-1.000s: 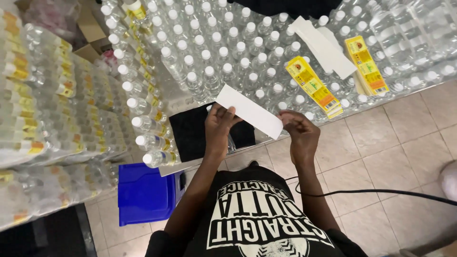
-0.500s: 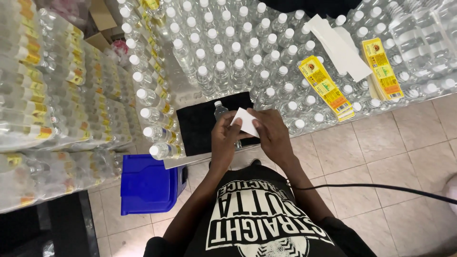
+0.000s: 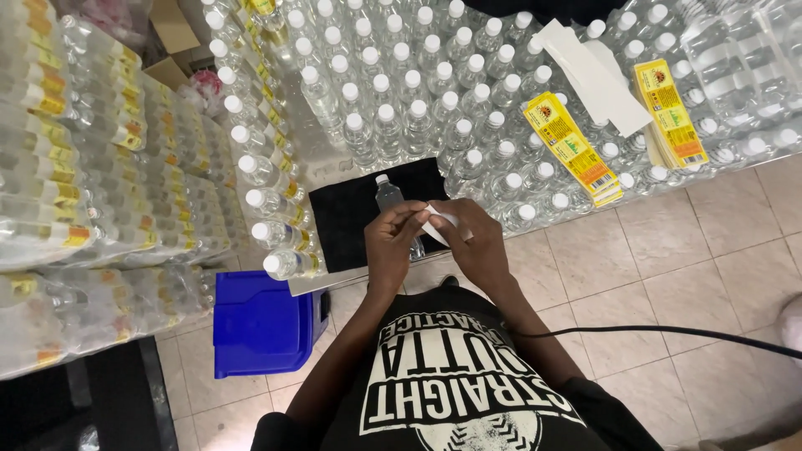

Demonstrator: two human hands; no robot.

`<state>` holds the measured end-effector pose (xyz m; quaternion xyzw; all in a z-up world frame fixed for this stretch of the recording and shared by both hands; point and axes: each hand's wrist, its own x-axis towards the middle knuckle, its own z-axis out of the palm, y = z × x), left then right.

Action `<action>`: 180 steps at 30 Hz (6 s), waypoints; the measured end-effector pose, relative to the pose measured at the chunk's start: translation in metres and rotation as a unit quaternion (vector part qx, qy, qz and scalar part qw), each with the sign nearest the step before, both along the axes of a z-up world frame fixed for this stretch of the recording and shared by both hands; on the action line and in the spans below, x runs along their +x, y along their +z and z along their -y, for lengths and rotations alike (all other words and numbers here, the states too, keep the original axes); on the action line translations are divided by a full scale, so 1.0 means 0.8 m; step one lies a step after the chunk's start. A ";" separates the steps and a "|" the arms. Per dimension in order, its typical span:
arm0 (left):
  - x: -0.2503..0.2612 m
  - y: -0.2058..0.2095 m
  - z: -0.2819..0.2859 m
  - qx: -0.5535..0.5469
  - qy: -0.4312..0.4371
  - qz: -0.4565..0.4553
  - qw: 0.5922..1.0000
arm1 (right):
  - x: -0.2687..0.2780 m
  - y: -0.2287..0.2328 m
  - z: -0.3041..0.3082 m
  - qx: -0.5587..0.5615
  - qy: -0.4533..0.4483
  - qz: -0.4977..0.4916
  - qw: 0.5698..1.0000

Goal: Manually applying adhesive labels to plastic water bottles in a production environment.

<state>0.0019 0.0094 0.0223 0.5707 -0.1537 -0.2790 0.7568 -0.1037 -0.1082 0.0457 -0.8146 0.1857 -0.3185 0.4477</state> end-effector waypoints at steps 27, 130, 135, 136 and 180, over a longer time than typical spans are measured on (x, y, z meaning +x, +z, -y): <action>0.026 0.000 -0.016 0.001 0.043 0.105 0.994 | -0.051 0.040 0.004 0.144 -0.047 -0.138 0.979; 0.008 -0.018 -0.066 -0.120 0.167 -0.276 0.939 | -0.011 0.005 -0.078 0.283 0.233 -0.090 0.926; 0.012 -0.061 -0.069 -0.140 0.182 -0.345 0.910 | 0.001 -0.137 -0.078 0.397 0.145 -0.120 0.898; 0.009 -0.068 -0.067 -0.138 0.177 -0.366 0.903 | 0.002 -0.161 -0.075 0.409 0.107 -0.085 0.902; -0.047 -0.226 -0.051 0.088 0.234 -0.323 0.913 | 0.021 -0.235 -0.018 0.525 -0.119 -0.129 0.833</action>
